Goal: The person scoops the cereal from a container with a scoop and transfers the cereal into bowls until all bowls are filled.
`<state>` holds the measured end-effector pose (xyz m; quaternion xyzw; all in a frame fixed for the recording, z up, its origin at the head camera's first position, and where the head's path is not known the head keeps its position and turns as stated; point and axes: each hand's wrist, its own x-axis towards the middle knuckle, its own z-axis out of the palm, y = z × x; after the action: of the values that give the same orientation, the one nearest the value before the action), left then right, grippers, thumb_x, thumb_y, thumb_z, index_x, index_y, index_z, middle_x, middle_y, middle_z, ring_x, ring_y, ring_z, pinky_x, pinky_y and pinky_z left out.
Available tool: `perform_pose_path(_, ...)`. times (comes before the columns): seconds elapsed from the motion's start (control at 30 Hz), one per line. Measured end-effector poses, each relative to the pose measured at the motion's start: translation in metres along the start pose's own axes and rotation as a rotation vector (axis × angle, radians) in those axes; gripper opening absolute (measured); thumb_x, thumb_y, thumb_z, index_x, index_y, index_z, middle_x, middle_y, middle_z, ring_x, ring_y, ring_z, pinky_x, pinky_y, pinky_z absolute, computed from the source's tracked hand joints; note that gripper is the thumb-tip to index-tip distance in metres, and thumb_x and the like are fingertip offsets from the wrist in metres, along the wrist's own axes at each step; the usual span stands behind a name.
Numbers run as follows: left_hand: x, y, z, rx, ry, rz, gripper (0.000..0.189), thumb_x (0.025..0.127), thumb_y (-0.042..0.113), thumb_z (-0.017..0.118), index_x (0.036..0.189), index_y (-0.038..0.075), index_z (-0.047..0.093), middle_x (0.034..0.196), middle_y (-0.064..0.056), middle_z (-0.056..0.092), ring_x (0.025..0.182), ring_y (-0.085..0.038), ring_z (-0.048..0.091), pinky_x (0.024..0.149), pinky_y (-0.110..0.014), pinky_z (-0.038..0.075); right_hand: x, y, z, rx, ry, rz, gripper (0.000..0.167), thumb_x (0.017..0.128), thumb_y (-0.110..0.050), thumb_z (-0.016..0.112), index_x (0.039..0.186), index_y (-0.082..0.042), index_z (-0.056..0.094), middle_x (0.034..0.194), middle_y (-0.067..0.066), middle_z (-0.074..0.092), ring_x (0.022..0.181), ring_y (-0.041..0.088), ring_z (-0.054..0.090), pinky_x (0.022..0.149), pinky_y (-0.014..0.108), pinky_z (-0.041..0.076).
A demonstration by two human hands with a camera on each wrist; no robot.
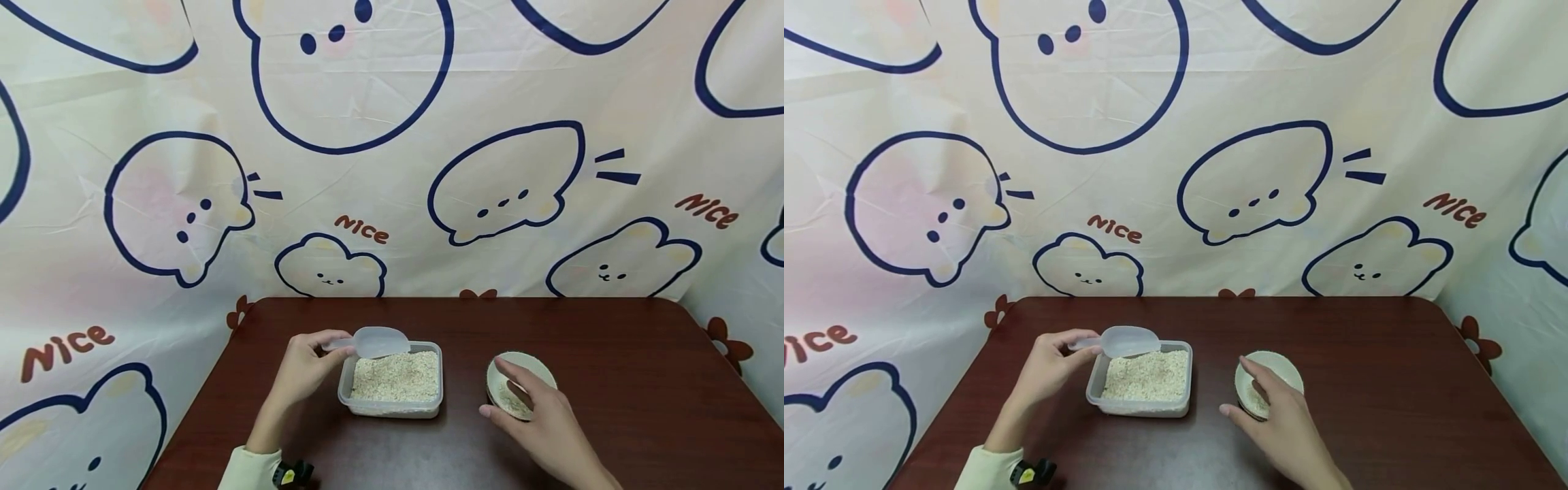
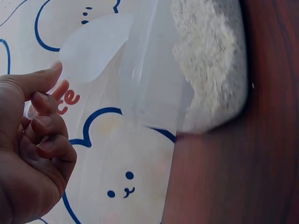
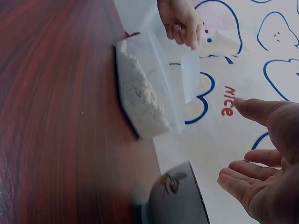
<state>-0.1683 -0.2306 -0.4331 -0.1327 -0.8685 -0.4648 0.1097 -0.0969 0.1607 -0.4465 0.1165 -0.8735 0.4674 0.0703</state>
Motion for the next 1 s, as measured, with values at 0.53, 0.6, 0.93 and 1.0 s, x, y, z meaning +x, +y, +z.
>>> perform_pose_path(0.53, -0.01, -0.006, -0.016, 0.1, -0.02, -0.073, 0.013, 0.092, 0.017, 0.086, 0.105, 0.015, 0.083, 0.095, -0.003, 0.081, 0.064, -0.008, 0.055, 0.056, -0.025, 0.045, 0.006, -0.003, 0.051, 0.042, -0.125, 0.015, 0.071, 0.087, -0.035, 0.092, 0.149, -0.017, 0.062, 0.15, 0.003, 0.066, 0.136, 0.028, 0.066, 0.104, 0.037, 0.059)
perform_pose_path(0.6, -0.01, -0.005, -0.016, 0.119, -0.03, -0.073, 0.013, 0.092, 0.017, 0.087, 0.104, 0.015, 0.083, 0.091, -0.002, 0.08, 0.061, -0.008, 0.053, 0.054, -0.024, 0.044, 0.008, -0.001, 0.056, 0.059, -0.134, -0.002, 0.072, 0.087, -0.034, 0.092, 0.149, -0.013, 0.062, 0.15, 0.007, 0.065, 0.133, 0.032, 0.068, 0.103, 0.036, 0.059)
perform_pose_path(0.93, -0.007, -0.002, -0.015, 0.225, -0.109, -0.075, 0.012, 0.091, 0.016, 0.087, 0.103, 0.014, 0.084, 0.084, 0.002, 0.077, 0.061, -0.007, 0.052, 0.054, -0.024, 0.044, 0.018, 0.007, 0.074, 0.146, -0.191, 0.055, 0.086, 0.086, -0.03, 0.093, 0.156, -0.001, 0.051, 0.156, 0.021, 0.057, 0.14, 0.039, 0.061, 0.105, 0.035, 0.057)
perform_pose_path(1.0, -0.006, -0.002, -0.014, 0.242, -0.121, -0.07, 0.012, 0.091, 0.015, 0.087, 0.103, 0.013, 0.084, 0.086, 0.002, 0.078, 0.06, -0.007, 0.051, 0.054, -0.024, 0.044, 0.02, 0.009, 0.077, 0.167, -0.203, 0.063, 0.089, 0.086, -0.029, 0.093, 0.157, 0.001, 0.048, 0.157, 0.023, 0.056, 0.143, 0.039, 0.059, 0.106, 0.035, 0.056)
